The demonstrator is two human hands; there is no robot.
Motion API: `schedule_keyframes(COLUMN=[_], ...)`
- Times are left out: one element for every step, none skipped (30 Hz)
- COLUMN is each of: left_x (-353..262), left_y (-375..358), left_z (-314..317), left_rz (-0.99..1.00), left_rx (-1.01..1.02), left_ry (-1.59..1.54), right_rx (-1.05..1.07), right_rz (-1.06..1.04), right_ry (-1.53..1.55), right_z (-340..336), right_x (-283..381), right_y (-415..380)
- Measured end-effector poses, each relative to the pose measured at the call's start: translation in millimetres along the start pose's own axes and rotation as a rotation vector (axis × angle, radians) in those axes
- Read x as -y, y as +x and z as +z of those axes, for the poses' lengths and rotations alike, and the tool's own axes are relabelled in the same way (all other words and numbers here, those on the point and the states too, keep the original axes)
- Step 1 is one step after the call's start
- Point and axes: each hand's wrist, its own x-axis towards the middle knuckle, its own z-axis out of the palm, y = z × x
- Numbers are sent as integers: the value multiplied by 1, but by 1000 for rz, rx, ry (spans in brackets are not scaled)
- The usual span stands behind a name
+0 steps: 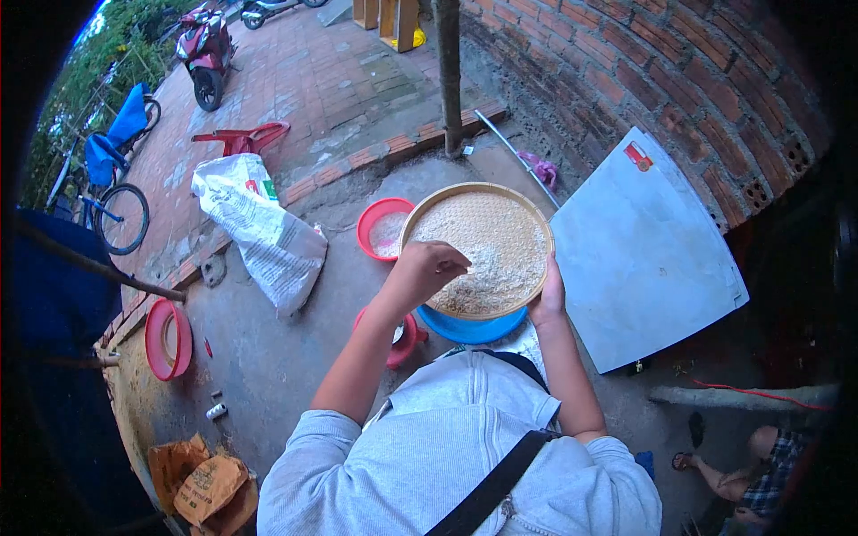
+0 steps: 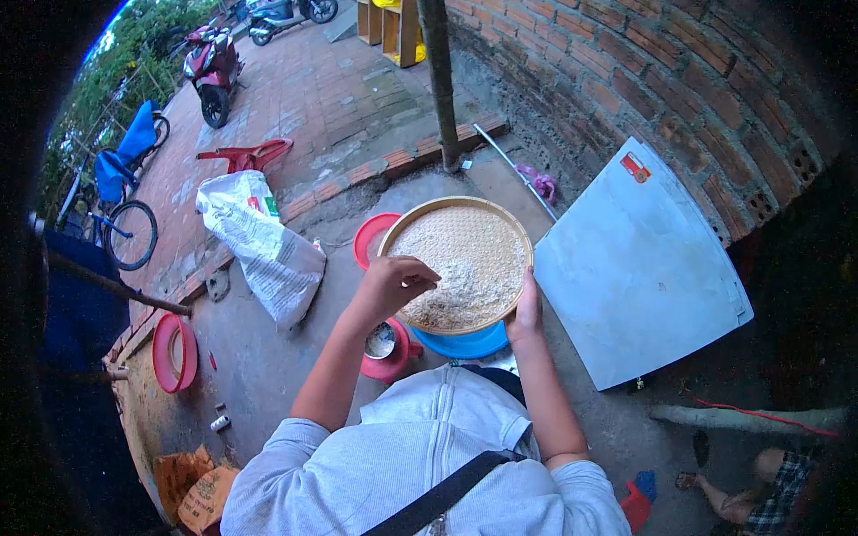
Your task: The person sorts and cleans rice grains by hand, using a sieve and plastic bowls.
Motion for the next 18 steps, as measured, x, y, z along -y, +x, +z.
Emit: schedule_keyframes(left_x=[3, 7, 12, 24, 32, 42, 66, 84, 99, 117, 145, 177, 201, 202, 229, 264, 276, 286], left_y=[-4, -8, -13, -20, -27, -35, -47, -58, -70, -85, -103, -127, -141, -150, -168, -190, -201, -201], left_z=[-3, -6, -10, -13, -18, -24, -26, -28, -29, -26, -16, -1, 9, 19, 35, 57, 74, 81], left_rz=[-79, -160, -241, -296, -352, -408, -438, -458, -575, -694, -735, -798, -832, -951, -1036, -1101, -1134, -1139], left_rx=[-35, -71, -101, -146, -187, -229, -255, -266, -300, -330, -387, -421, -464, -488, -515, -526, -624, -608], left_ry=[-16, -31, -74, -127, -145, -163, -97, -99, -155, -212, -259, -310, -357, -331, -428, -488, -600, -595], right_rx=[-6, -11, -8, -18, -28, -24, -42, -62, -60, -64, -84, -94, -89, -65, -76, -100, -131, -145], right_rz=[5, 12, 29, 16, 3, 21, -7, -35, -22, 4, 7, -4, -9, -30, -28, -19, -6, -8], right_ry=[-1, -3, -8, -18, -29, -37, -52, -68, -64, -72, -90, -102, -116, -106, -97, -89, -81, -74], right_z=[2, 3, 4, 4, 4, 1, -6, -12, -16, -20, -21, -16, -7, -2, -2, -5, -7, -8], right_x=[-2, -3, -5, -6, -7, -10, -13, -17, -19, -19, -20, -19, -17, -16, -18, -21, -23, -23], right_y=[0, 0, 1, 2, 3, 7, 13, 16, 19, 17, 14, 15, 11, 16, 17, 15, 12, 11])
